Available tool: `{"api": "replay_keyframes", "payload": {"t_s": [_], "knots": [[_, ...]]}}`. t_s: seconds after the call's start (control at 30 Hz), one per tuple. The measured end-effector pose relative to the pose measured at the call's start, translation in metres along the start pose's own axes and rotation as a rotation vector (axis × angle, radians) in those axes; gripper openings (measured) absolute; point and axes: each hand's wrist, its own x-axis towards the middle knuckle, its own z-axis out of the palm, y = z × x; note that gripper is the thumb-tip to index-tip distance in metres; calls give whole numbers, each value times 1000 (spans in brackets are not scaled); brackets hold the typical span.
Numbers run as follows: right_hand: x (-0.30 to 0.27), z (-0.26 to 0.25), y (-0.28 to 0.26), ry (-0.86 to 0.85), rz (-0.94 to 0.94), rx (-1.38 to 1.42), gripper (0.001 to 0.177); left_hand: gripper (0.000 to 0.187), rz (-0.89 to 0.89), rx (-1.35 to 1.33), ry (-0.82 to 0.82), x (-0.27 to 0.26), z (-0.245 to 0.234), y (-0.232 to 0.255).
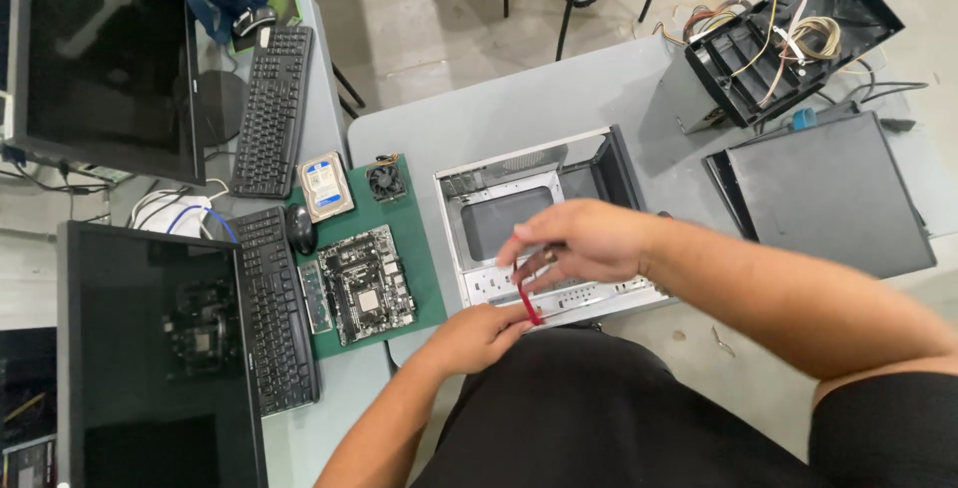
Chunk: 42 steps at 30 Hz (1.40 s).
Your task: Reinstalling a power supply unit into a computer case, including cable management and securing it with screws.
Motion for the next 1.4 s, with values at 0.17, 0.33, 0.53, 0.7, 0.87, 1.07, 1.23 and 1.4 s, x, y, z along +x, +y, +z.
{"api": "replay_keyframes", "payload": {"t_s": [0.17,0.33,0.53,0.7,0.87,1.07,1.23,1.4], "knots": [[3,-5,-28,35,-25,77,30,23,94,-226,-44,-6,1,-30],[-1,-12,-42,-473,-275,-172,40,30,131,-901,-341,-15,21,-42],[-24,17,-79,-1118,-598,-601,48,34,288,-1146,-383,-5,30,-44],[-47,24,-108,-1331,-583,-771,44,38,225,-1056,-600,-3,24,-35],[25,2,-9,-794,-260,-204,54,37,385,-738,-688,9,5,3],[29,-7,38,-426,-407,-371,60,38,179,-918,-432,1,15,-6],[38,-55,75,69,-1039,-1201,29,27,13,-993,-215,-4,20,-9],[37,-81,105,139,-993,-1327,28,25,-140,-1025,1,7,25,-16]]}}
